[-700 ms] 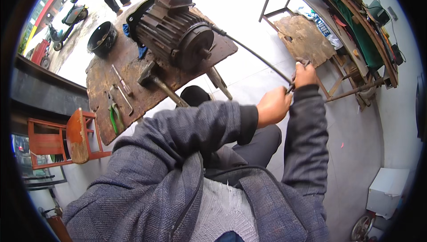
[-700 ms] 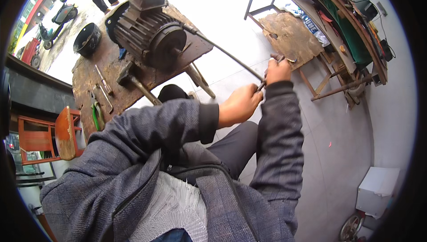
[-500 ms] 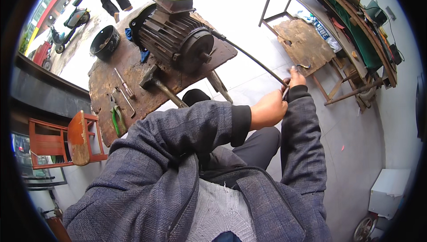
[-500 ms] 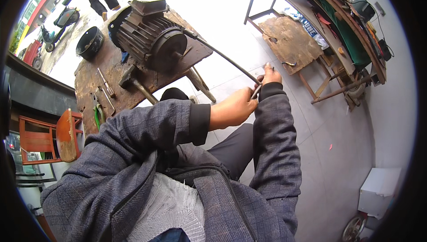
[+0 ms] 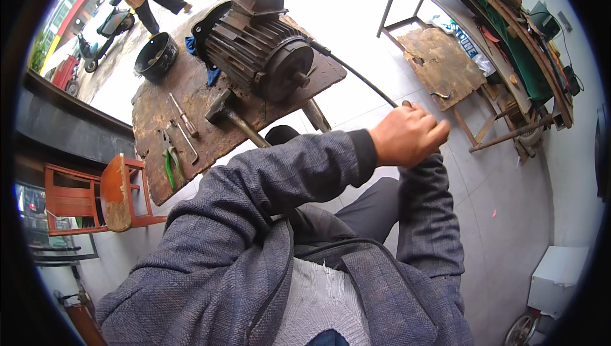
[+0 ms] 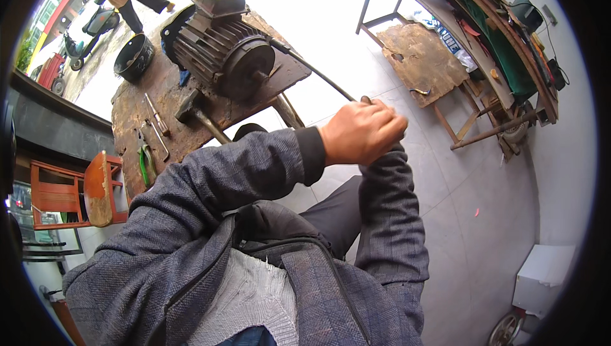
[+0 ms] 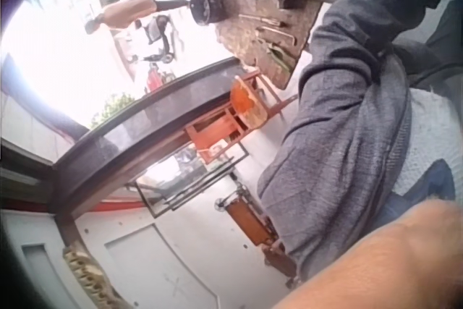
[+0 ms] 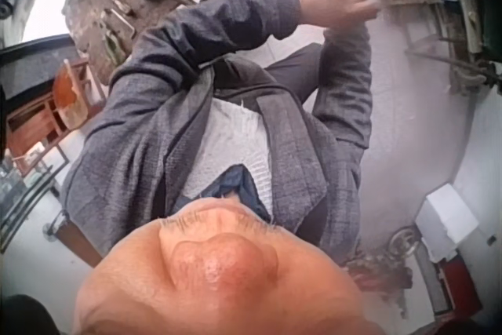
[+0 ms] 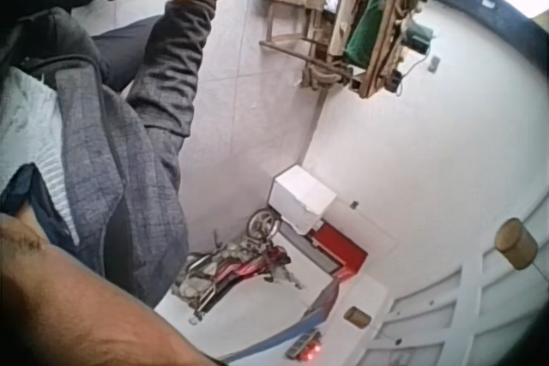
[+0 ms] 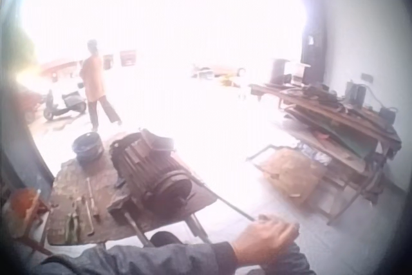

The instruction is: The person uses a metal rod and hammer to tap and adjust a bolt on a motor mounted on a workbench. They repeatedly reposition the rod, strike it, and check the bolt by hand, then continue tapping to secure the component.

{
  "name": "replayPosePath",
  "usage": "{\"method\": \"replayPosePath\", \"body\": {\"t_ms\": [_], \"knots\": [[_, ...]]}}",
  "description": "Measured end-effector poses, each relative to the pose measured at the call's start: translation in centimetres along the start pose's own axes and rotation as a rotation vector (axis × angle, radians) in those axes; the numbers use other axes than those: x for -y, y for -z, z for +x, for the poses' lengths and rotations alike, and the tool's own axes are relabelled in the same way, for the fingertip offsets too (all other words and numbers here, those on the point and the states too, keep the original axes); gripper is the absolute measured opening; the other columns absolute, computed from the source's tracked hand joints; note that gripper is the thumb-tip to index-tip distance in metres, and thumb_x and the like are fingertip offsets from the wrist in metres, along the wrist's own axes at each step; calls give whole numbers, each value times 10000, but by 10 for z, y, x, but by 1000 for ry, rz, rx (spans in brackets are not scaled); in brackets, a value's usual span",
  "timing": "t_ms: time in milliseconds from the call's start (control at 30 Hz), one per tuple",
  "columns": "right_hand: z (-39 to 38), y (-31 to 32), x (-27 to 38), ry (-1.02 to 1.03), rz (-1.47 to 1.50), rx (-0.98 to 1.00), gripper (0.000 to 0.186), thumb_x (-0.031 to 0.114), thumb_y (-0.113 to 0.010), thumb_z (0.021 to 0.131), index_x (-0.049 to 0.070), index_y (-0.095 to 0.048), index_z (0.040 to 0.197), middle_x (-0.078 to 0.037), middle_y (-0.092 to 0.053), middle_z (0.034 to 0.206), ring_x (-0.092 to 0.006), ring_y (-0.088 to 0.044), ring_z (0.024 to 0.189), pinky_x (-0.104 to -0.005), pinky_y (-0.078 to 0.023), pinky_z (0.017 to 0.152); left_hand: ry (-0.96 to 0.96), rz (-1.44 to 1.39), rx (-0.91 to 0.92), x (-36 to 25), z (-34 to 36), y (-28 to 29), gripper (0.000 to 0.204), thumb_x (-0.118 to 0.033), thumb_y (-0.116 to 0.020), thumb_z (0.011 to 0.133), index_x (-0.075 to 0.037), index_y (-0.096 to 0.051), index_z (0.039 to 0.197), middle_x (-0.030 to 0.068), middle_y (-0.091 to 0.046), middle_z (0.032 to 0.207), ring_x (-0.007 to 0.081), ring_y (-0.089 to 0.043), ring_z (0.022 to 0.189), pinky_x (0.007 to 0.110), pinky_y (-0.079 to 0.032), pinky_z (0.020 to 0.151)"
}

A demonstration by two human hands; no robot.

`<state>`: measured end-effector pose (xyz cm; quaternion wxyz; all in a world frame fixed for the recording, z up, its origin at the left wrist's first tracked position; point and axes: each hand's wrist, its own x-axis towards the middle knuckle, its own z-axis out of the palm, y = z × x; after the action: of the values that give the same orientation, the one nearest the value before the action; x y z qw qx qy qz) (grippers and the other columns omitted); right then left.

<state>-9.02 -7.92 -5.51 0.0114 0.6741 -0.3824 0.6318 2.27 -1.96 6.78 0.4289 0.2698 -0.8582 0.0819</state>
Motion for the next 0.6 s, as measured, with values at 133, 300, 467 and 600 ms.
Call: {"method": "replayPosePath", "body": {"t_ms": [133,300,467,600], "knots": [[-10,25,-8,-669,94,568,431,345,-708,948,97,-637,1294,-129,-676,1244,-339,-643,1158,-415,-512,1003,389,17,105,20,62,-31,224,-249,-660,947,-60,-620,834,133,-665,656,320,-712,673,436,-560,613],[-11,39,35,-882,402,480,350,414,-503,1043,72,-567,1012,-70,-541,746,-199,-462,555,-344,-365,489,483,23,750,56,103,-74,188,-230,-676,912,-43,-685,926,184,-723,822,385,-736,816,495,-566,704],[6,54,66,-1222,906,333,442,478,-473,1086,39,-488,1131,-82,-596,811,-187,-571,512,-342,-559,529,276,-62,18,39,64,-27,332,-313,-742,911,-17,-631,1012,165,-661,892,361,-704,777,466,-558,665],[23,73,57,-974,581,334,425,342,-450,1125,-36,-538,1300,-131,-720,877,-207,-730,777,-330,-608,665,654,-268,159,-9,-30,38,425,-404,-732,939,0,-616,998,164,-656,884,342,-690,710,407,-552,622]]}}
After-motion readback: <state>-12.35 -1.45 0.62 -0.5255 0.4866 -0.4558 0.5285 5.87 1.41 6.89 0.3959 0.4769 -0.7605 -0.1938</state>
